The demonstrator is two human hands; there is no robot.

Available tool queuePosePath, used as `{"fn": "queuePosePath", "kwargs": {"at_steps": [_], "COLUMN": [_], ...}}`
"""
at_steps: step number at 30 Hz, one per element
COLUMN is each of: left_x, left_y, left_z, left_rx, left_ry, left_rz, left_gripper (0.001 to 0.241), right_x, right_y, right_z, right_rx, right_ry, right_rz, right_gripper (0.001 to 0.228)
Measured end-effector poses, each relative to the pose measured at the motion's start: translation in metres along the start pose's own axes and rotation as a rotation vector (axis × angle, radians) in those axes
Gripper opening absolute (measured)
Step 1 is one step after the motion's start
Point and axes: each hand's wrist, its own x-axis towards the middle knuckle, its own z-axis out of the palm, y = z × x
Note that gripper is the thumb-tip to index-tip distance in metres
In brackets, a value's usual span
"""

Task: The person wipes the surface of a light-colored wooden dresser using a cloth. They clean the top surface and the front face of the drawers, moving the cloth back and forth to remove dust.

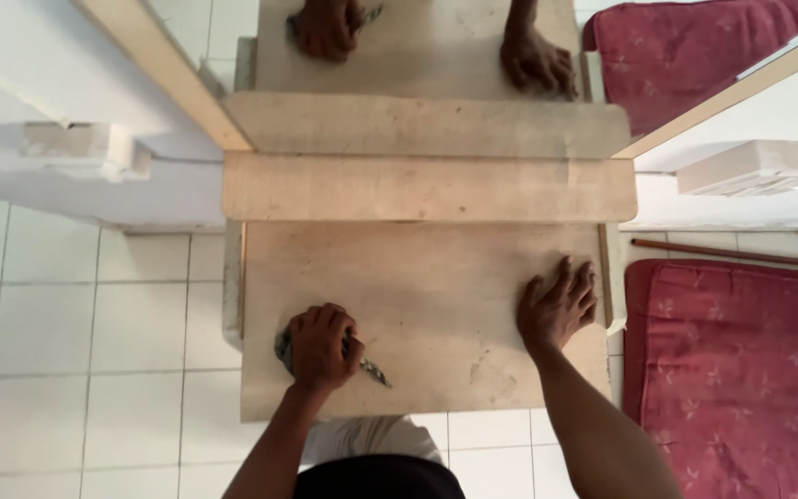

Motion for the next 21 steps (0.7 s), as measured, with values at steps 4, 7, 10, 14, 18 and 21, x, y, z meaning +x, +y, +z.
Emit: {"fn": "queuePosePath", "kwargs": {"at_steps": [4,7,10,14,18,21], "left_x": [0.043,0.077,0.112,0.128,0.139,0.141], "left_y": [-0.025,-0.040,-0.061,-0.111,-0.135,-0.138], "left_z": [0.014,0.023,0.041,0.087,0.105,0.111], "left_rx": [0.017,0.064,0.039,0.194,0.198,0.280], "left_ry": [-0.018,-0.008,-0.010,0.086,0.018,-0.010], "left_rz": [0.079,0.097,0.089,0.143,0.172,0.116], "left_gripper": [0.015,0.013,0.013,0.035,0.046,0.046], "right_x": [0.005,0.004,0.007,0.007,0.008,0.009], "right_y": [0.002,0.000,0.002,-0.001,-0.001,0.003], "right_z": [0.002,0.000,0.002,0.000,0.000,0.003], "right_rx": [-0.028,-0.008,-0.024,-0.054,-0.044,-0.077], "right_ry": [-0.007,-0.022,-0.020,-0.043,-0.061,-0.054], "right_rz": [0.009,0.015,0.009,0.037,0.049,0.032], "right_gripper": [0.070,0.070,0.072,0.072,0.072,0.074]}}
